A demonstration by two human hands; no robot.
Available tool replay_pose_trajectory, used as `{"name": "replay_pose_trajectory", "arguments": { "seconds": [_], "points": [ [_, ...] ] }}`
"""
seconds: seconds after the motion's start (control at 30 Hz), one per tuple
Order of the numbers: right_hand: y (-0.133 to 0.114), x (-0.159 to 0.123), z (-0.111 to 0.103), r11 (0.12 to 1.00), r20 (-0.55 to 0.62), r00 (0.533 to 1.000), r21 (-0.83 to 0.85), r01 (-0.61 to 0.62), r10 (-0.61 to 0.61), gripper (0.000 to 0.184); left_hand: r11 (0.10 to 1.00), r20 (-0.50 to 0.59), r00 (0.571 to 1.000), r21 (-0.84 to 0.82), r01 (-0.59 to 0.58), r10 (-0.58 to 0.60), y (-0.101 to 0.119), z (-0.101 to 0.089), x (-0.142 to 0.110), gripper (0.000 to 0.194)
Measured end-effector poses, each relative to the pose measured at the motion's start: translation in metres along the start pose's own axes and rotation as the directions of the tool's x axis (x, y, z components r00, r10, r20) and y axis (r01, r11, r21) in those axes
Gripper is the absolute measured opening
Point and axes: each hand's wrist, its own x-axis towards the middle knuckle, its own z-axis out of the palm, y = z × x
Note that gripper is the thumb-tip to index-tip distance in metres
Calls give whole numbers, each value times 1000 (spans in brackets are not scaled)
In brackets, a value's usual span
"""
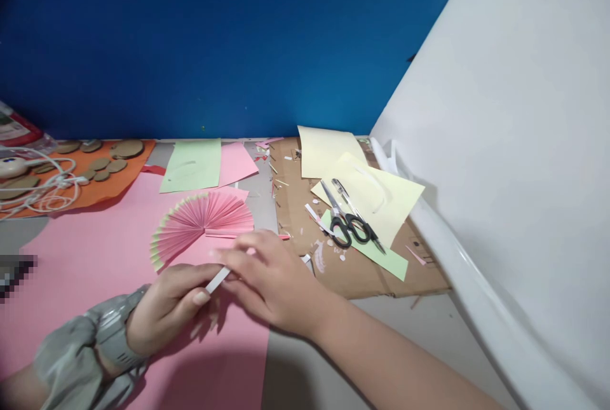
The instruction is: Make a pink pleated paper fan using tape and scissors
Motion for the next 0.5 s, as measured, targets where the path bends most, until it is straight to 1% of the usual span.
{"name": "replay_pose_trajectory", "arguments": {
  "seconds": [0.07,0.1,0.2,0.27,0.33,0.4,0.43,0.5],
  "points": [
    [1,-1,1,998,19,998,-35,58,-57,28,1000,-13,1000,7,-24,24,2,-2,1,45],
    [2,-2,1,998,29,998,-28,58,-57,27,999,-6,999,-17,-44,44,3,-2,2,45],
    [6,-5,-1,998,18,999,35,49,-50,31,984,61,995,-165,-69,80,6,-1,3,43],
    [6,-5,-2,997,11,999,55,50,-50,35,976,69,994,-208,-64,80,8,1,3,41],
    [4,-5,-3,1000,-12,1000,14,6,-6,40,977,40,999,-212,-21,30,7,4,2,36],
    [0,-3,-3,998,-71,997,-55,-40,36,44,973,-16,998,-226,48,-53,5,5,2,28],
    [-2,-3,-3,997,-99,995,-67,-36,29,47,967,-44,995,-243,72,-85,4,6,1,22],
    [-5,-1,-3,1000,-113,994,-20,10,-12,47,954,-84,990,-286,86,-115,1,7,0,14]
  ]
}}
